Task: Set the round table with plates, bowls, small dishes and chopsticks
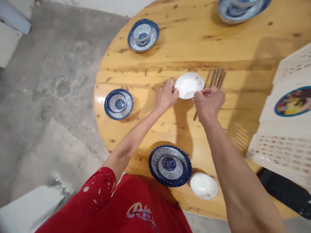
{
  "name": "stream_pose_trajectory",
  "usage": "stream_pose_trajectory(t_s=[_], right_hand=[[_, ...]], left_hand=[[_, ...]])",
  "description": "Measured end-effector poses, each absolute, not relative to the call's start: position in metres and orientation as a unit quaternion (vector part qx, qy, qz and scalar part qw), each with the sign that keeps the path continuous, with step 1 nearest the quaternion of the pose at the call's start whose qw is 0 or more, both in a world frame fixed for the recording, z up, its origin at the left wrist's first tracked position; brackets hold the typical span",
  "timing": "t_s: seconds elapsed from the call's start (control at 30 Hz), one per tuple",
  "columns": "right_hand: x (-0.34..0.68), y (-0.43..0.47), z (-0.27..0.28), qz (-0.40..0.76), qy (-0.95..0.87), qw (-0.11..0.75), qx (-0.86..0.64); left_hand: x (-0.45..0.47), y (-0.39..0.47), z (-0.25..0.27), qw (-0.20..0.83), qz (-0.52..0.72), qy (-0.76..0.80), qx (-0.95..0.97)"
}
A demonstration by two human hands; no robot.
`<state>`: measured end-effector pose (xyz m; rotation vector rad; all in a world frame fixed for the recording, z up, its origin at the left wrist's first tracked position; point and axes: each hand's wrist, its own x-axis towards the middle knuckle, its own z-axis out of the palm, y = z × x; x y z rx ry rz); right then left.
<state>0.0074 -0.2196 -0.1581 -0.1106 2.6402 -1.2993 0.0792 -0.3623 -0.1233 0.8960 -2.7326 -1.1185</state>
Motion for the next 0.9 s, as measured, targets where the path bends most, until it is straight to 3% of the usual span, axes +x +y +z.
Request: stream_pose_trajectory(t_s=[0.13, 0.33, 0.9], right_hand=[[0.075, -0.228, -0.150, -0.443, 0.880, 0.167, -0.041], [0.157, -0.264, -0.165, -0.361, 0.870, 0.296, -0.157], [0.209, -0.302, -0.168, -0.290, 0.889, 0.296, -0.197]], left_hand=[[0.172, -0.363, -0.126, 0.049, -0.399, -0.845, 0.352], [0.293, -0.366, -0.142, 0.054, -0.428, -0.755, 0.495], [0.347, -0.389, -0.158, 0.054, -0.415, -0.733, 0.536]])
